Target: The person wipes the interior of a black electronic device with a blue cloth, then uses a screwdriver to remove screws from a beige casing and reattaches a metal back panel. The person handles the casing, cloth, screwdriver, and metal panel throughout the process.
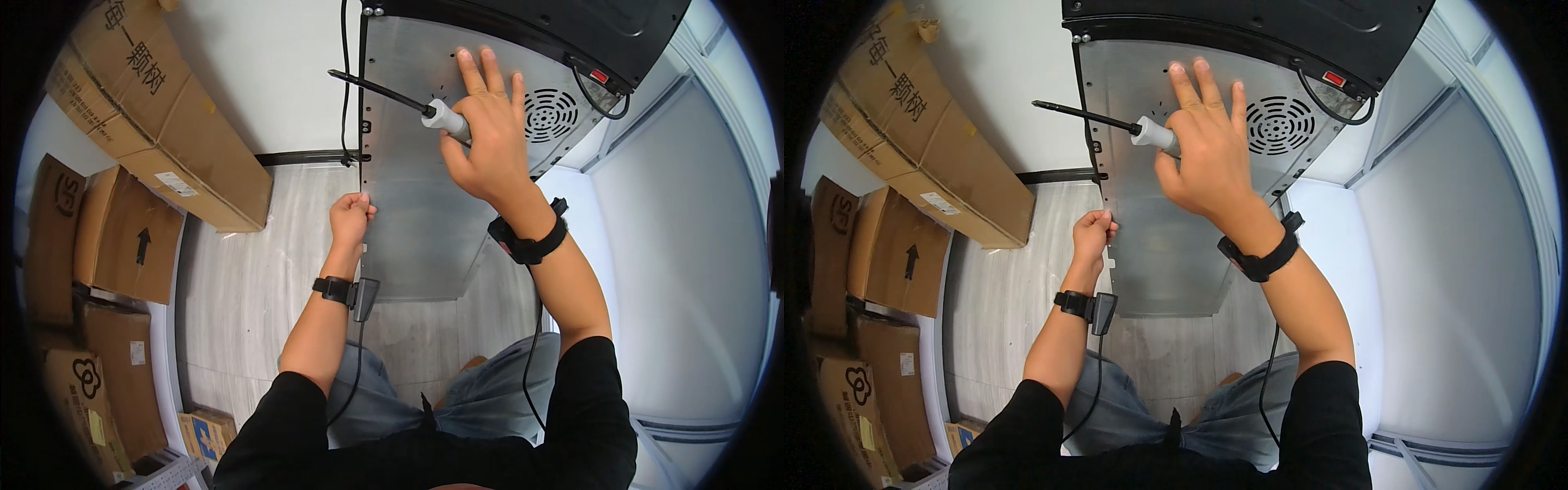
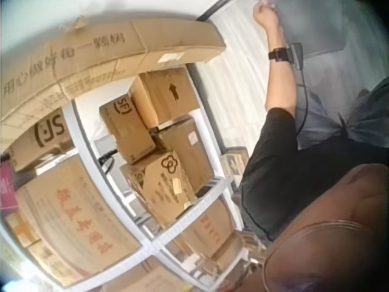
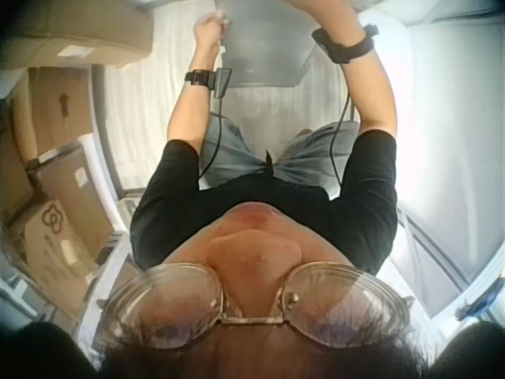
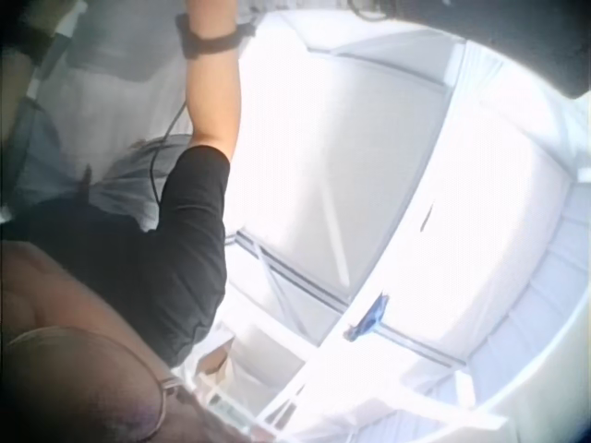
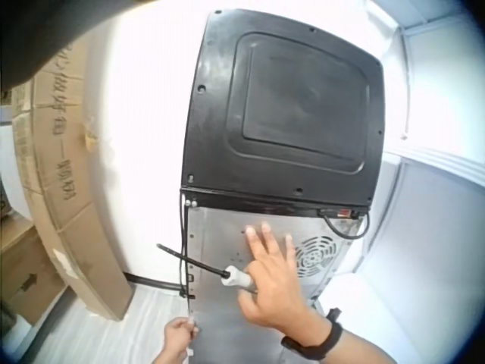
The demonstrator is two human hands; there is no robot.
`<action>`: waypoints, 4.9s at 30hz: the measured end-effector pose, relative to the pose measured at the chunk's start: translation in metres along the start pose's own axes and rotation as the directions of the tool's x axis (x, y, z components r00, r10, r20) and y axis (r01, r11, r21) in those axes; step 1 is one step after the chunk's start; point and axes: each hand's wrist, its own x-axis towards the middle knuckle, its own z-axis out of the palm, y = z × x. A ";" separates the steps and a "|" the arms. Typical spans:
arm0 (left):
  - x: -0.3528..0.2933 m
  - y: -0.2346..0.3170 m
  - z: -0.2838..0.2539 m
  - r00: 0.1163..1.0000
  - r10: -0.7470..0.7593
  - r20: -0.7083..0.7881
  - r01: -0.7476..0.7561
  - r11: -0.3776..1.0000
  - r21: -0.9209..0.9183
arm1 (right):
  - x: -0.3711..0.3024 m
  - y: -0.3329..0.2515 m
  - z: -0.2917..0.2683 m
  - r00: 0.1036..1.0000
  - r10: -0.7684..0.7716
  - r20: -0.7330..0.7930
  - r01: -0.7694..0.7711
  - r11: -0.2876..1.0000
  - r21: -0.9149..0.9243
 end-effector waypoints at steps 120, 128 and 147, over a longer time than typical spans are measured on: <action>-0.005 0.189 0.048 0.640 0.768 0.035 -0.762 0.627 0.163 | -0.039 -0.018 -0.003 0.984 0.158 0.082 -0.170 0.969 0.177; -0.042 0.169 0.059 0.594 0.803 0.058 -0.794 0.596 -0.120 | -0.058 0.006 -0.102 0.728 0.553 0.405 -0.662 0.721 0.206; -0.211 -0.164 0.368 0.283 -0.157 0.946 -0.442 0.854 0.273 | -0.522 0.138 -0.381 -0.178 0.983 0.047 -0.980 -0.182 0.085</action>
